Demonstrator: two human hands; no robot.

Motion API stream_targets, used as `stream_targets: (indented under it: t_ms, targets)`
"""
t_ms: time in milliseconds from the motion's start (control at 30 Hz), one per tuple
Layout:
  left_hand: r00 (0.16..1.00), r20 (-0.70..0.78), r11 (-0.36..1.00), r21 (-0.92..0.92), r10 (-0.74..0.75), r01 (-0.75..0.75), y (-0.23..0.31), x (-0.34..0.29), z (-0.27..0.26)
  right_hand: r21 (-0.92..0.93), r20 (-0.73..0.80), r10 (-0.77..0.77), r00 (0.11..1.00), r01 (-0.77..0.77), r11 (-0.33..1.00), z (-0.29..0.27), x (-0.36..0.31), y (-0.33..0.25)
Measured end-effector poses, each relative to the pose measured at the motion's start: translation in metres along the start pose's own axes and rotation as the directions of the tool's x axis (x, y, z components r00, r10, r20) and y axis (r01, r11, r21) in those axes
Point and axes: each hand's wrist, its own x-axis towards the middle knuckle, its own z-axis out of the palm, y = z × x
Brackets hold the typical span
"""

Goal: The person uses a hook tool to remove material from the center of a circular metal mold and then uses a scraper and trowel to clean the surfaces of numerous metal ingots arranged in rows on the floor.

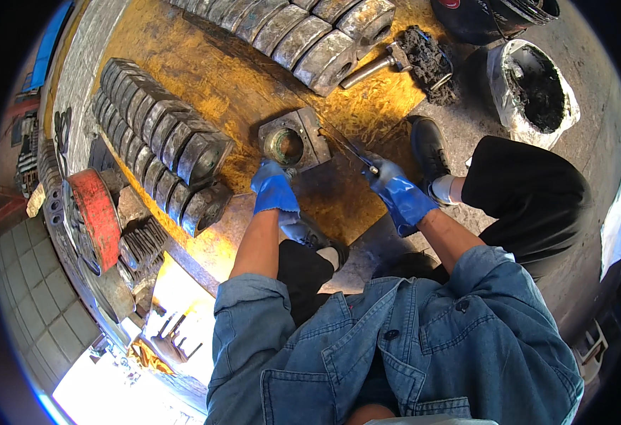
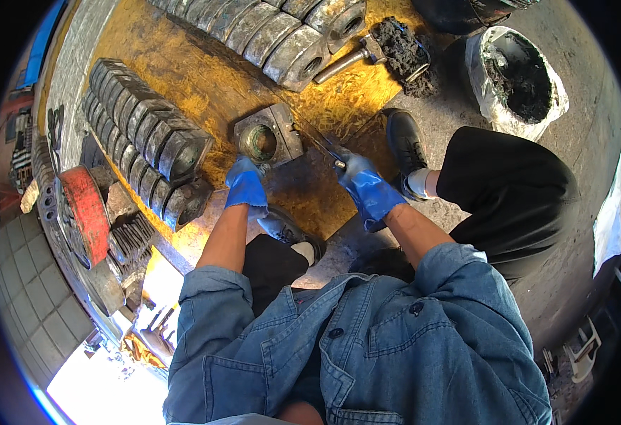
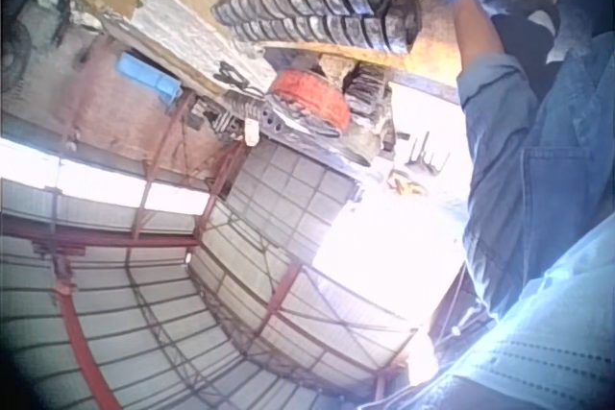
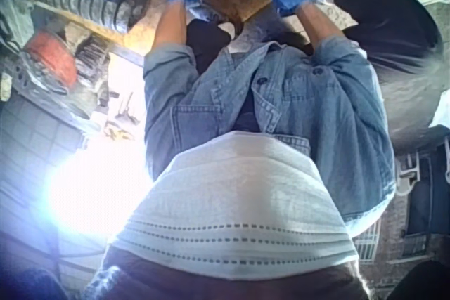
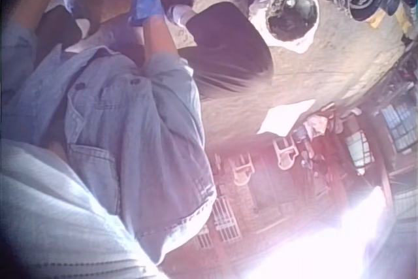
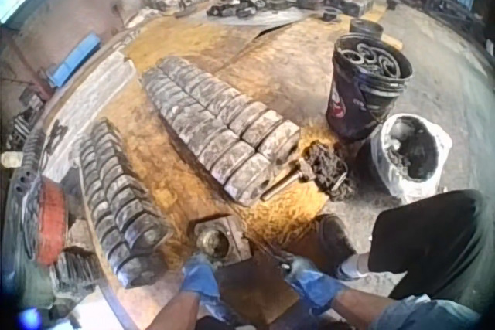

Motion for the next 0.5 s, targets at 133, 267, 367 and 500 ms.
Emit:
stream_targets:
  t_ms: [133,267,367,500]
  targets:
    - [1.000,-0.008,1.000,0.000,0.002,-0.002,0.004,0.001,-0.001,0.497,0.060,-0.050,0.997,0.013,0.867,0.028,0.020,0.046]
    - [1.000,-0.007,1.000,0.001,-0.003,0.003,-0.002,0.007,0.006,0.728,0.159,-0.043,0.986,-0.088,0.680,-0.003,0.010,0.019]
    - [1.000,0.015,1.000,0.019,0.005,-0.006,-0.002,0.013,0.007,0.721,0.193,0.053,0.980,-0.178,0.670,-0.008,0.019,0.018]
    - [1.000,0.020,1.000,0.025,-0.012,0.011,0.000,0.008,0.003,0.770,0.308,0.184,0.933,-0.358,0.529,-0.031,0.001,-0.015]
